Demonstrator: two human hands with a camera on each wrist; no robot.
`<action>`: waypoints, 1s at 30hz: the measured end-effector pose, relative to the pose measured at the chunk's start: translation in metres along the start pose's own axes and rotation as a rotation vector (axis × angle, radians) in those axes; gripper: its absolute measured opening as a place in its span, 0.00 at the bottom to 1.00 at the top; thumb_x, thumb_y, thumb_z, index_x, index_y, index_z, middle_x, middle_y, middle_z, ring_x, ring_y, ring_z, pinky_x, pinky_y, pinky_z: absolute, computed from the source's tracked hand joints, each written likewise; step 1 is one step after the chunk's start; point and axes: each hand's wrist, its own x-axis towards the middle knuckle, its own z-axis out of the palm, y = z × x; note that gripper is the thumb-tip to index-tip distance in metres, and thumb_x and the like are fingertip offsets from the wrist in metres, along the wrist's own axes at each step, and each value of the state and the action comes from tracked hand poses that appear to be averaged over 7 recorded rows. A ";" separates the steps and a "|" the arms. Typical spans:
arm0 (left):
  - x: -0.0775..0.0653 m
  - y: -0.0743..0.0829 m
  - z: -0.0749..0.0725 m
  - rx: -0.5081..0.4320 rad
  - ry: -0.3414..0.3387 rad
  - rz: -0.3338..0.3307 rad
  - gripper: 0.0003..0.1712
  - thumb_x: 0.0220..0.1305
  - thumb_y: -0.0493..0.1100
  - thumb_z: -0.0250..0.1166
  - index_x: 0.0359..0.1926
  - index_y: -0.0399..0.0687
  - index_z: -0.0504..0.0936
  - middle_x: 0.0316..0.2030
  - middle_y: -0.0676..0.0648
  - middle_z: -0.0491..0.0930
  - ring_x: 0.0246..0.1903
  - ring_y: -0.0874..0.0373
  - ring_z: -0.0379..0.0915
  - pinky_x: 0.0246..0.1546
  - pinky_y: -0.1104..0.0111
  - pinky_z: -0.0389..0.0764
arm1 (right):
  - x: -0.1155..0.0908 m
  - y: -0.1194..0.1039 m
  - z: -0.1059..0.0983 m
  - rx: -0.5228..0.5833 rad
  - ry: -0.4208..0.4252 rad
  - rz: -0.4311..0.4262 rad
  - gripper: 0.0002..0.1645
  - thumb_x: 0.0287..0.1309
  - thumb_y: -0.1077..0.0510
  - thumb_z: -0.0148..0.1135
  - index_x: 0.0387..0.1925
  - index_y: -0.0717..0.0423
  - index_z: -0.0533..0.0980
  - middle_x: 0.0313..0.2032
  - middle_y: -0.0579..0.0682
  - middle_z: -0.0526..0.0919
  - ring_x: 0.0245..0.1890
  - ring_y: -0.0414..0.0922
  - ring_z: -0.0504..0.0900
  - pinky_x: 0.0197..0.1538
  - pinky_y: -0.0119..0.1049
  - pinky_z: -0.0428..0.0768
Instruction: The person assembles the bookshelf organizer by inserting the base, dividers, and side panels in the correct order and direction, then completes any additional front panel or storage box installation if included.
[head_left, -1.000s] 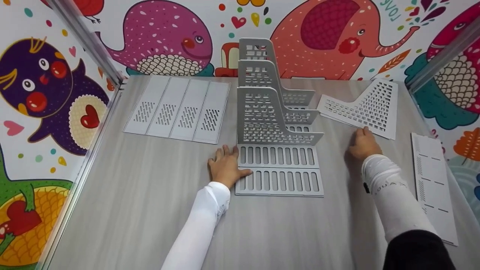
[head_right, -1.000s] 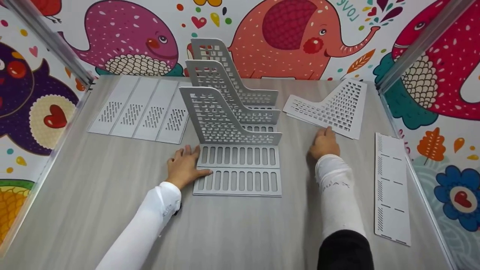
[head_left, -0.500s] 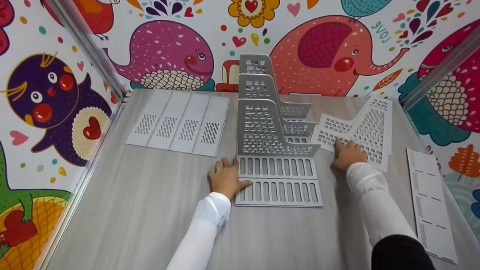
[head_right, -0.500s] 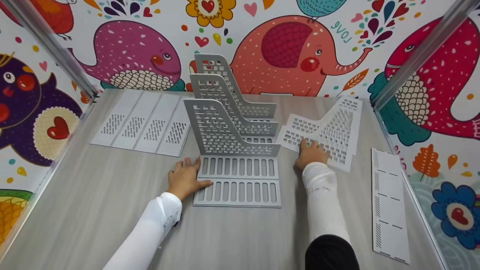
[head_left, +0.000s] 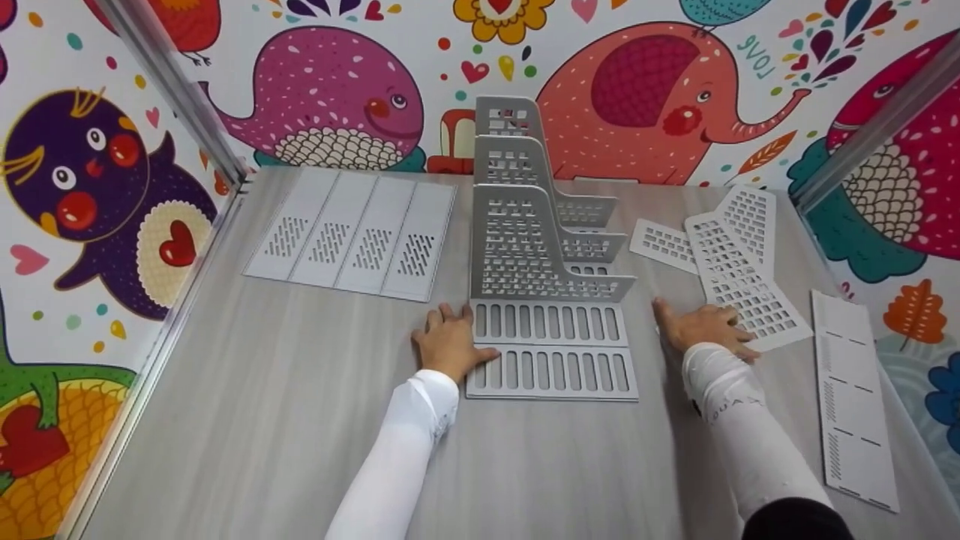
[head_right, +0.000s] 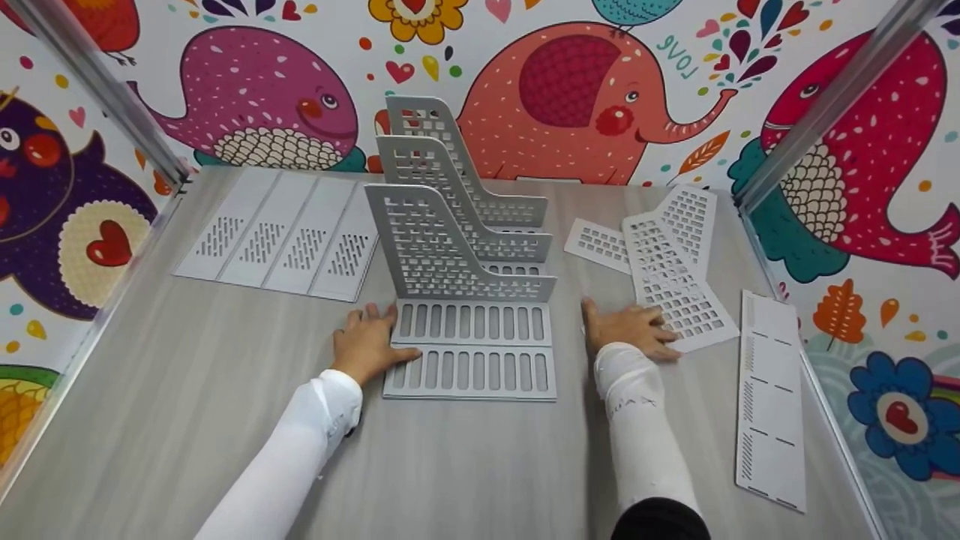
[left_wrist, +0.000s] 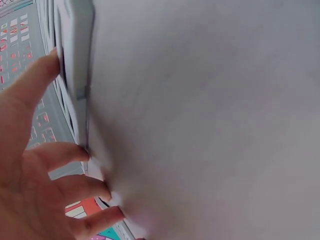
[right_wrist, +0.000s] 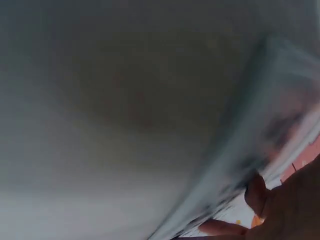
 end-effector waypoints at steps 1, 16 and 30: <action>0.000 0.000 0.000 -0.009 -0.001 0.001 0.58 0.40 0.72 0.70 0.70 0.54 0.62 0.70 0.34 0.58 0.65 0.41 0.57 0.56 0.39 0.65 | -0.001 0.000 0.002 -0.005 0.006 0.016 0.80 0.40 0.10 0.29 0.69 0.76 0.40 0.68 0.79 0.36 0.63 0.86 0.36 0.55 0.83 0.44; 0.002 0.000 -0.001 -0.051 -0.002 -0.011 0.57 0.39 0.70 0.72 0.69 0.51 0.65 0.69 0.33 0.59 0.65 0.39 0.56 0.57 0.35 0.62 | -0.008 -0.001 -0.019 0.147 -0.106 0.106 0.70 0.46 0.42 0.59 0.68 0.71 0.24 0.65 0.83 0.27 0.64 0.82 0.44 0.64 0.69 0.57; 0.006 0.010 -0.008 -0.005 -0.069 -0.049 0.57 0.42 0.68 0.71 0.70 0.48 0.61 0.69 0.32 0.59 0.65 0.37 0.57 0.59 0.36 0.64 | -0.012 0.053 -0.018 0.284 0.169 -0.191 0.48 0.47 0.64 0.50 0.70 0.68 0.46 0.66 0.77 0.55 0.65 0.73 0.56 0.66 0.63 0.58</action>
